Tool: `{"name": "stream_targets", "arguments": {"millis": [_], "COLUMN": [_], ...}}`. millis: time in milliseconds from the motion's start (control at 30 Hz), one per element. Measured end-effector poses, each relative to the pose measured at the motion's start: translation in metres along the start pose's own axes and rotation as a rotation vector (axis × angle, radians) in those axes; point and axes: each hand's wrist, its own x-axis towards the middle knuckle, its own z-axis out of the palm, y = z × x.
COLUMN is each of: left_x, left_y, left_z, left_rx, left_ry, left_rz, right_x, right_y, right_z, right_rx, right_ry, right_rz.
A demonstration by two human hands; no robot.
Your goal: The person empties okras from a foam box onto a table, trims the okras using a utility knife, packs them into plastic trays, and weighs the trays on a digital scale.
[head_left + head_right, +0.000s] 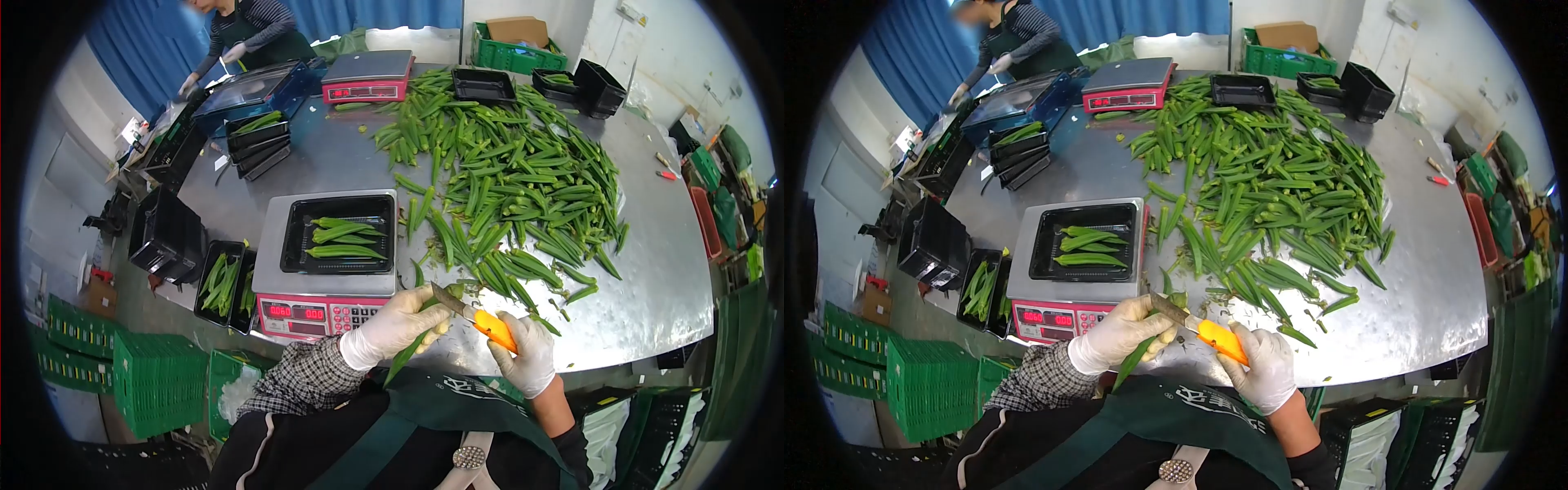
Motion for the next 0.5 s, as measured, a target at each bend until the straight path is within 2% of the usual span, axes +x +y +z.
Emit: {"name": "stream_targets", "arguments": {"millis": [100,200,333,367,400,500], "left_x": [-0.004,0.017,0.008,-0.007,-0.020,-0.024], "left_y": [0.002,-0.016,-0.011,0.005,0.019,0.014], "left_z": [0.007,0.002,0.000,0.004,0.004,-0.008], "left_rx": [-0.024,-0.027,-0.215,-0.202,-0.198,-0.003], "left_ry": [0.003,0.012,-0.152,-0.184,-0.194,-0.124], "left_rz": [-0.033,-0.126,-0.083,-0.029,0.029,0.145], "right_x": [-0.005,-0.017,-0.026,-0.035,-0.052,-0.042], "right_y": [0.019,0.048,0.056,0.082,0.102,0.073], "right_z": [0.007,0.034,0.043,0.044,0.042,0.011], "right_rx": [0.015,0.049,0.177,0.147,0.227,0.279], "right_ry": [0.033,-0.017,0.039,0.012,0.094,0.150], "right_rz": [-0.024,0.052,0.301,0.552,0.580,0.502]}}
